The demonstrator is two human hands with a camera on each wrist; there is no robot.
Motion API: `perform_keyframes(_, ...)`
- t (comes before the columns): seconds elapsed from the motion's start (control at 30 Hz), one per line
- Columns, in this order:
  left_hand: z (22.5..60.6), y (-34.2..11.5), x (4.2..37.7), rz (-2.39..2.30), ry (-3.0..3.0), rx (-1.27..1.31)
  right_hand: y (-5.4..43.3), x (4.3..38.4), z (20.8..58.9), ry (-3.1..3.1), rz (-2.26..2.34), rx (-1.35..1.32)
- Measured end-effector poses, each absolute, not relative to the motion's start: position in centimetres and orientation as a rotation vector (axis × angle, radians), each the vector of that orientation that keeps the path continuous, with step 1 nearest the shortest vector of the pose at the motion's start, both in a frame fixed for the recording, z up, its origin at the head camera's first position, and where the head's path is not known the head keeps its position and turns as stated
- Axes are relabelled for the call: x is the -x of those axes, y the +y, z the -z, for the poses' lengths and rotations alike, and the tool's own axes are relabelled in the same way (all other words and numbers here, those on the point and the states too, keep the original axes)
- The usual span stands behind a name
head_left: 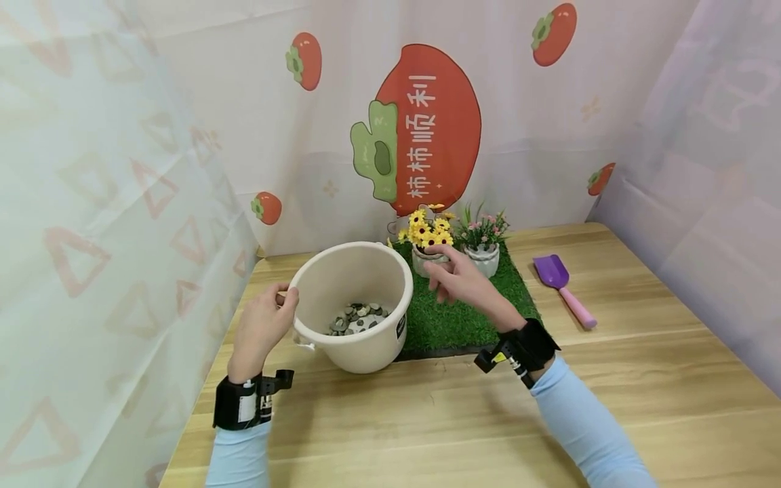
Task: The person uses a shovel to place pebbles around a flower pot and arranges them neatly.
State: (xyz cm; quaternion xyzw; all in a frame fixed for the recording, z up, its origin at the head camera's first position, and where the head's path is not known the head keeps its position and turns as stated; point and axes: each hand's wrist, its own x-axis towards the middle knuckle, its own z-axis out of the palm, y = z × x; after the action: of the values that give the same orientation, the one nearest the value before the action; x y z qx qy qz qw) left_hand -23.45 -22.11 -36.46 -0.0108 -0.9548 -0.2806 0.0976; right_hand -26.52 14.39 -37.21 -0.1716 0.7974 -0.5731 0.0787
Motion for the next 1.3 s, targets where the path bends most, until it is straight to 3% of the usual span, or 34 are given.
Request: perform_keyframes(1.3,36.8,-22.8,26.3,0.879,-2.748,0.118,29.5,25.8,39.6,2.614,1.699,0.263)
